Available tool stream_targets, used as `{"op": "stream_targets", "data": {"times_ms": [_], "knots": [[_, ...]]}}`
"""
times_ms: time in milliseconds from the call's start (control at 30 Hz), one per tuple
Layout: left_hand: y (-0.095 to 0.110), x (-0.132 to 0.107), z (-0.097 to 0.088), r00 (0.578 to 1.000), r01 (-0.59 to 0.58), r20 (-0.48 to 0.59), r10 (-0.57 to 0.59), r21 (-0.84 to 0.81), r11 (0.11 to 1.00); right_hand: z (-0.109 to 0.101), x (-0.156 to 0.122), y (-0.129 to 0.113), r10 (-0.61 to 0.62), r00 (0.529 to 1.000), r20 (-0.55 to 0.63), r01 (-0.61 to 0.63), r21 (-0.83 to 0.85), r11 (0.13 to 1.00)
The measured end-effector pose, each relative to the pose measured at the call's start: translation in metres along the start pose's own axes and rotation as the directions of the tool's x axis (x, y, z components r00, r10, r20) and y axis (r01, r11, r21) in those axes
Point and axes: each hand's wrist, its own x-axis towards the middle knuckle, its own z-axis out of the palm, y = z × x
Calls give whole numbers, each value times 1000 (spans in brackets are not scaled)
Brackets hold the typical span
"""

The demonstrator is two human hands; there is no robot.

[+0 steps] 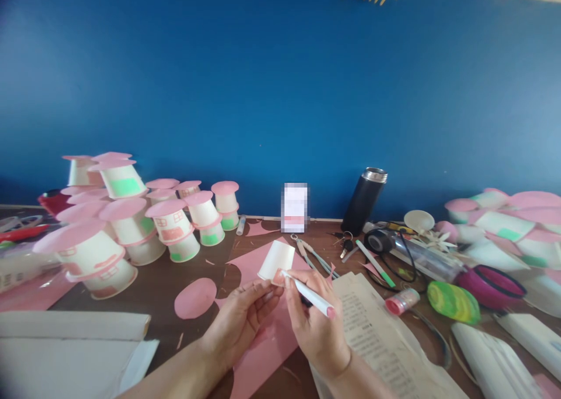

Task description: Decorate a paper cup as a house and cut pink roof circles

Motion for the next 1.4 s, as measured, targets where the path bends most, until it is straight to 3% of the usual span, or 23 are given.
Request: {"op": "stream_targets", "data": {"times_ms": [433,833,1400], "knots": [[2,1,2,1000,8,-11,-8,-28,1000,-1,1,-2,-2,999,41,3,-21,1000],[3,-1,3,1000,11,-16,-12,-35,999,0,0,0,-8,1000,-7,7,-40,999],[4,-2,4,999,20,-34,-22,-59,998,0,-1,2,60,998,25,-60,17,998]]}}
